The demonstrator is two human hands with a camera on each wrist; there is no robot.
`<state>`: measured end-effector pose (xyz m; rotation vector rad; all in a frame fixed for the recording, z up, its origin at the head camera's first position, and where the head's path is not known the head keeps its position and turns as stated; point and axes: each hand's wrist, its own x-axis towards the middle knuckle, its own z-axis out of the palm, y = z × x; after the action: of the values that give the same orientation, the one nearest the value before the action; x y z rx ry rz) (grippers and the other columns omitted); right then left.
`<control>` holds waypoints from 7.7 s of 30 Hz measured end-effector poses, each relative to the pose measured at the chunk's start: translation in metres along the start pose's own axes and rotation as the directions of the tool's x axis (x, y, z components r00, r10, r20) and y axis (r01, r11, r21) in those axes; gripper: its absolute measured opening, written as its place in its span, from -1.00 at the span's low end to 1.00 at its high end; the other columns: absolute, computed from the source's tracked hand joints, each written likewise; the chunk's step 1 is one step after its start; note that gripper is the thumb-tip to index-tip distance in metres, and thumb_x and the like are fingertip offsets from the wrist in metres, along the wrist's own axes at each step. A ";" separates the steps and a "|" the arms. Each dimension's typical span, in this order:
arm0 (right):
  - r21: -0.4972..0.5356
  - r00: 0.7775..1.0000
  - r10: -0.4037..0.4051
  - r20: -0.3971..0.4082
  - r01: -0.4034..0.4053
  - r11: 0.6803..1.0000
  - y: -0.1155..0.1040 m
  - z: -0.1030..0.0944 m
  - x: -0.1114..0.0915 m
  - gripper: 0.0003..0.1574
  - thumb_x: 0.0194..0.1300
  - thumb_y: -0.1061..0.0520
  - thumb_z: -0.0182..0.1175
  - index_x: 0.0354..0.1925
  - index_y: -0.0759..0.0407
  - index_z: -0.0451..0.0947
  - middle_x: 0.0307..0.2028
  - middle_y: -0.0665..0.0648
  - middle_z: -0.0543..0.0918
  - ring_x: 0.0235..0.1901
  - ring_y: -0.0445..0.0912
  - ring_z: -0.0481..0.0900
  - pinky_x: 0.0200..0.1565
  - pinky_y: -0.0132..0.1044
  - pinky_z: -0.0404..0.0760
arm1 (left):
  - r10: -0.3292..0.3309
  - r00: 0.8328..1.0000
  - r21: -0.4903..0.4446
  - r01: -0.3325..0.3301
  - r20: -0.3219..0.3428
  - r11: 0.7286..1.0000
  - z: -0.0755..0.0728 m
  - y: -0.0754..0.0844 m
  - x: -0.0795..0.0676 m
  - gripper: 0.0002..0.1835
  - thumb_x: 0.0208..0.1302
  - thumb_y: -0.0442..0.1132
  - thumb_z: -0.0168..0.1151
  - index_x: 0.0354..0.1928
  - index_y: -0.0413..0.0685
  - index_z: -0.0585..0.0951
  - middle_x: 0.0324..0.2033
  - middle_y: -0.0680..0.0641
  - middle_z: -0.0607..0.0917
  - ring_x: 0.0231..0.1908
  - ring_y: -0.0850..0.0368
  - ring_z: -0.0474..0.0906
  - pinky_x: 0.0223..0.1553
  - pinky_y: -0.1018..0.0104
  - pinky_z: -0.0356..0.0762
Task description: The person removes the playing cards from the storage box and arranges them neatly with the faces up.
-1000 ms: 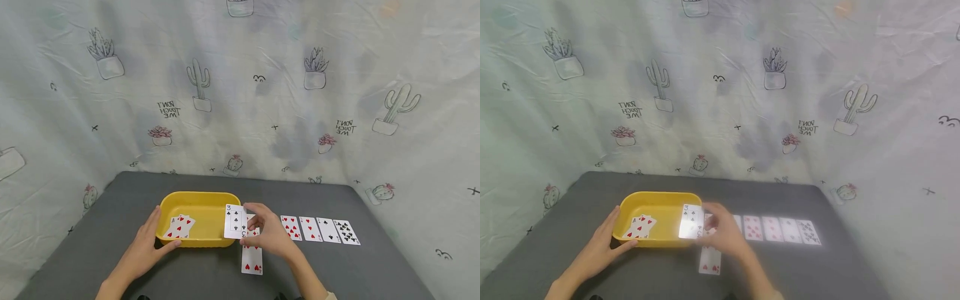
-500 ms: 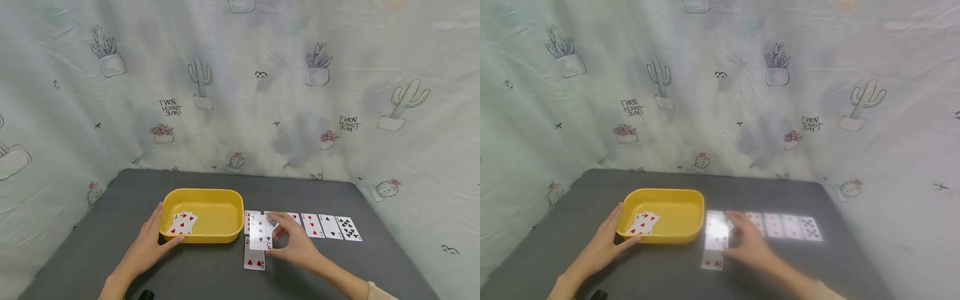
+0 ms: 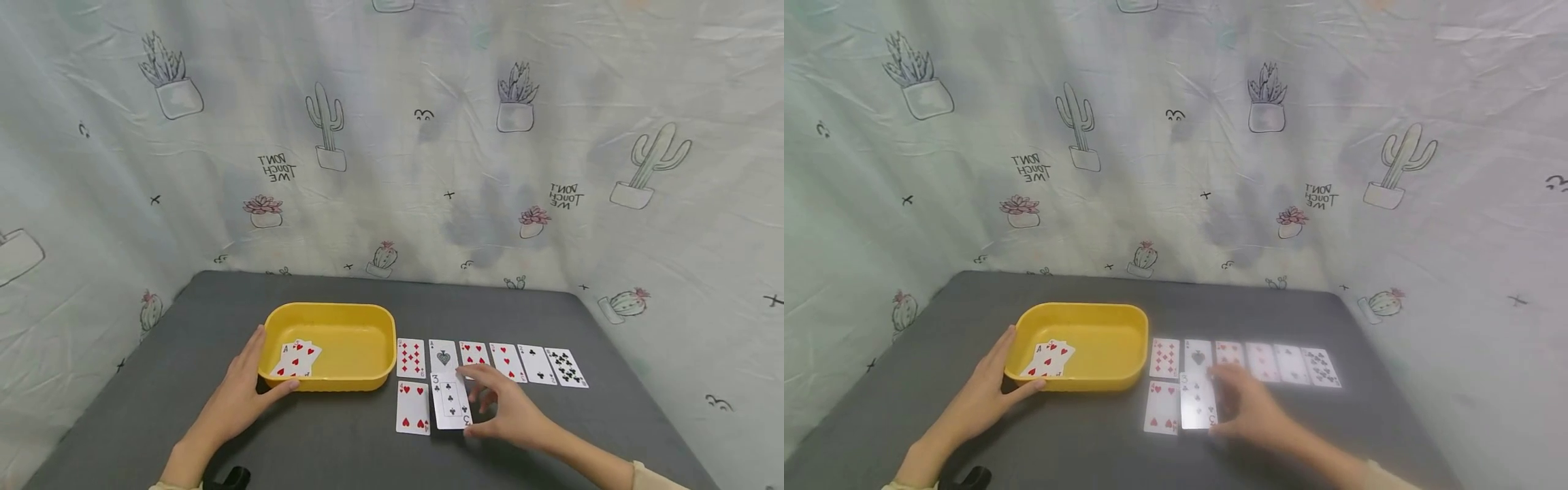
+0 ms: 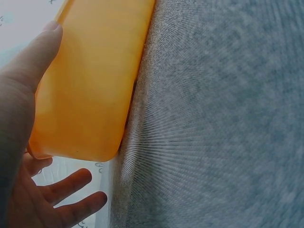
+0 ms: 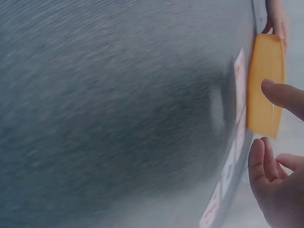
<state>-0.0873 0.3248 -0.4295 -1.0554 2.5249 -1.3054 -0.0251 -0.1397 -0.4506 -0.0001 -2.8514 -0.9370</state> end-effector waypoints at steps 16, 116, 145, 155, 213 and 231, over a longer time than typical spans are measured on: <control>-0.048 0.992 0.110 0.065 -0.107 0.993 0.035 0.003 -0.007 0.12 -0.24 0.01 0.68 0.31 0.14 0.42 -0.32 0.00 0.55 -0.50 -0.20 0.50 -0.43 -0.32 0.56 | -0.033 0.999 0.011 0.032 0.012 0.999 -0.001 0.005 0.003 0.32 0.05 0.52 0.18 0.56 0.11 -0.38 0.53 -0.21 -0.16 0.36 -0.41 -0.01 0.13 -0.51 0.09; -0.201 0.968 0.061 0.242 -0.012 0.980 -0.049 0.179 0.250 0.27 -0.13 -0.13 0.63 0.43 0.18 0.22 0.24 0.01 0.50 0.19 -0.19 0.43 0.22 -0.35 0.35 | 0.000 1.000 -0.009 0.000 -0.006 1.000 0.001 -0.008 0.012 0.24 0.10 0.51 0.15 0.58 0.04 -0.23 0.54 -0.10 -0.17 0.38 -0.36 -0.01 0.13 -0.47 0.14; -0.066 0.980 0.012 0.198 0.001 0.998 -0.051 0.169 0.245 0.21 -0.05 0.01 0.61 0.46 0.13 0.21 0.23 0.02 0.50 0.01 -0.21 0.52 0.05 -0.41 0.49 | -0.009 1.000 -0.010 0.009 -0.002 1.000 -0.002 -0.006 0.011 0.27 0.08 0.52 0.15 0.58 0.05 -0.26 0.53 -0.16 -0.12 0.36 -0.36 0.03 0.09 -0.51 0.17; 0.035 0.990 -0.030 0.140 0.026 0.999 -0.056 0.152 0.237 0.17 -0.05 0.14 0.60 0.45 0.17 0.23 0.22 0.09 0.50 -0.23 -0.20 0.56 -0.16 -0.47 0.56 | -0.023 1.000 -0.010 0.023 0.009 1.000 -0.001 -0.007 0.009 0.29 0.05 0.54 0.15 0.58 0.06 -0.27 0.53 -0.18 -0.12 0.36 -0.35 0.03 0.10 -0.50 0.15; -0.024 0.994 -0.043 0.103 0.045 0.999 0.067 -0.044 -0.026 0.03 -0.12 0.20 0.60 0.32 0.23 0.38 -0.07 0.07 0.57 -0.19 -0.06 0.54 -0.19 -0.27 0.60 | -0.014 1.000 0.011 0.014 -0.004 1.000 0.000 -0.006 0.010 0.30 0.05 0.53 0.18 0.58 0.05 -0.27 0.53 -0.16 -0.14 0.36 -0.36 0.03 0.11 -0.48 0.16; -0.178 0.994 -0.022 0.110 0.042 0.983 0.066 -0.039 -0.030 0.02 -0.12 0.04 0.61 0.32 0.09 0.42 -0.14 -0.04 0.51 -0.25 -0.18 0.45 -0.32 -0.36 0.53 | -0.026 1.000 0.016 0.026 0.008 1.000 -0.002 -0.003 0.009 0.31 0.04 0.55 0.15 0.57 0.02 -0.29 0.53 -0.19 -0.13 0.36 -0.37 0.02 0.14 -0.48 0.13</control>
<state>-0.1149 0.3957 -0.4617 -1.1706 2.5930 -1.0124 -0.0334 -0.1435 -0.4493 0.0346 -2.8734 -0.9213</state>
